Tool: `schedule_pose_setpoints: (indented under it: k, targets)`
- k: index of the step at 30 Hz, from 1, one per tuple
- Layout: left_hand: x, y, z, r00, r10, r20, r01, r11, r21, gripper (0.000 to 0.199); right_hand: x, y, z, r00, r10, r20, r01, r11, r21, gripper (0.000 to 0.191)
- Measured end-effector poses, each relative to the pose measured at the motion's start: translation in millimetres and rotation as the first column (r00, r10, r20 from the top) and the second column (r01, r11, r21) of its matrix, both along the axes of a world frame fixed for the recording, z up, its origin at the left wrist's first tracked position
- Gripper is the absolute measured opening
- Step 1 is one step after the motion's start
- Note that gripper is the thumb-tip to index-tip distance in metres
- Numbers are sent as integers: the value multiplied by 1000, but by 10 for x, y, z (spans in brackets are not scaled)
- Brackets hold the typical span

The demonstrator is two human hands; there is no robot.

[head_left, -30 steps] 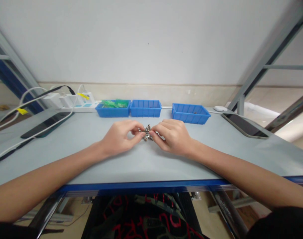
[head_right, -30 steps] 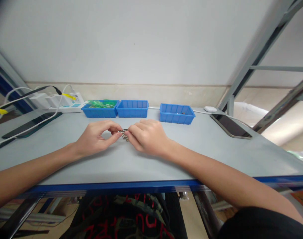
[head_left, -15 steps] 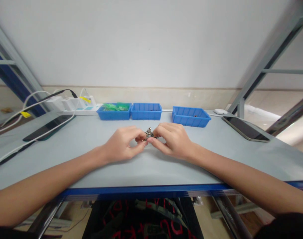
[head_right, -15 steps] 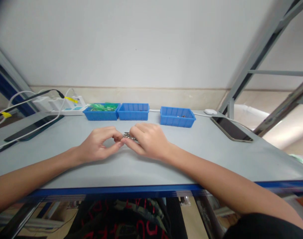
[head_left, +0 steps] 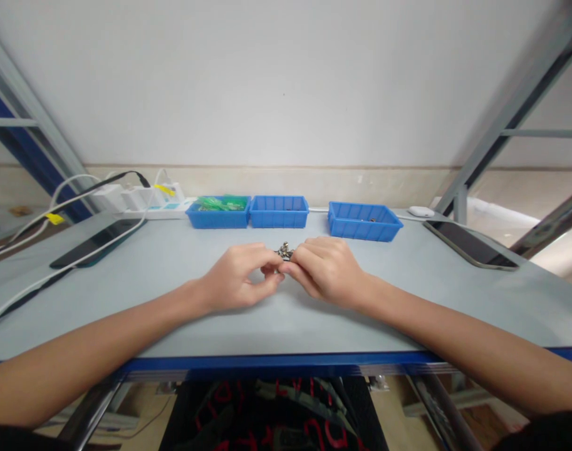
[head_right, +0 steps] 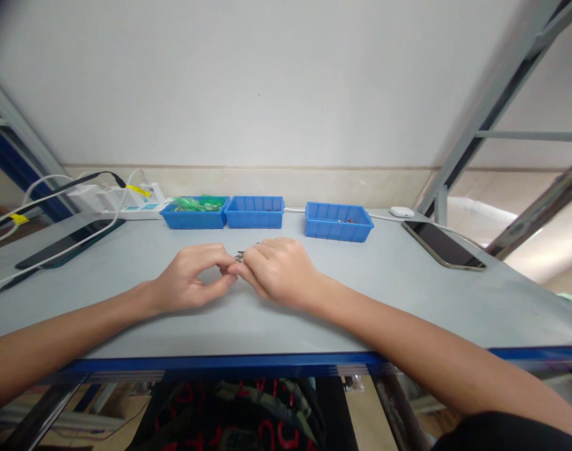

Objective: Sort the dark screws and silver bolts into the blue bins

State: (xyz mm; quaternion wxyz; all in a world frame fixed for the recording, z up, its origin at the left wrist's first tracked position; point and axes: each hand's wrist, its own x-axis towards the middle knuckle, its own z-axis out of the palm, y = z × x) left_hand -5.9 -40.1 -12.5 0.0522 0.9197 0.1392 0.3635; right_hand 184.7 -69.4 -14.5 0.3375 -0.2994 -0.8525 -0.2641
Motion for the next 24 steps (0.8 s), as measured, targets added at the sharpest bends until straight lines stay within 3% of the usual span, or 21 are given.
schedule_pose_setpoints:
  k: [4,8,11,14,16,18,21,24]
  targets:
    - [6,19,7,992,109,66,-110,994,16,6,35,60,-10,992,-126,3,126,992,-5,44]
    - [-33,161,87,968,251,25,-252,961,114,9,178,173,47,942,-318,-103,302,942,-147,34]
    - [-36,456,236,910,414,1,-410,902,135,13,310,236,130,884,-428,-189,372,888,-271,28]
    - [35,876,405,803,582,-130,-547,806,225,21,383,246,192,864,-471,-180,397,855,-333,31]
    - [101,1119,485,721,645,-254,-579,762,289,24,396,239,202,871,-476,-123,409,840,-356,31]
    - [144,1249,523,684,677,-274,-595,734,327,23,399,232,190,880,-470,-70,414,831,-371,31]
    - [114,1180,495,694,693,-195,-604,708,365,17,403,229,154,888,-459,-42,413,833,-369,29]
    - [-32,920,391,692,693,-203,-608,711,354,15,390,223,127,893,-449,-13,412,830,-376,29]
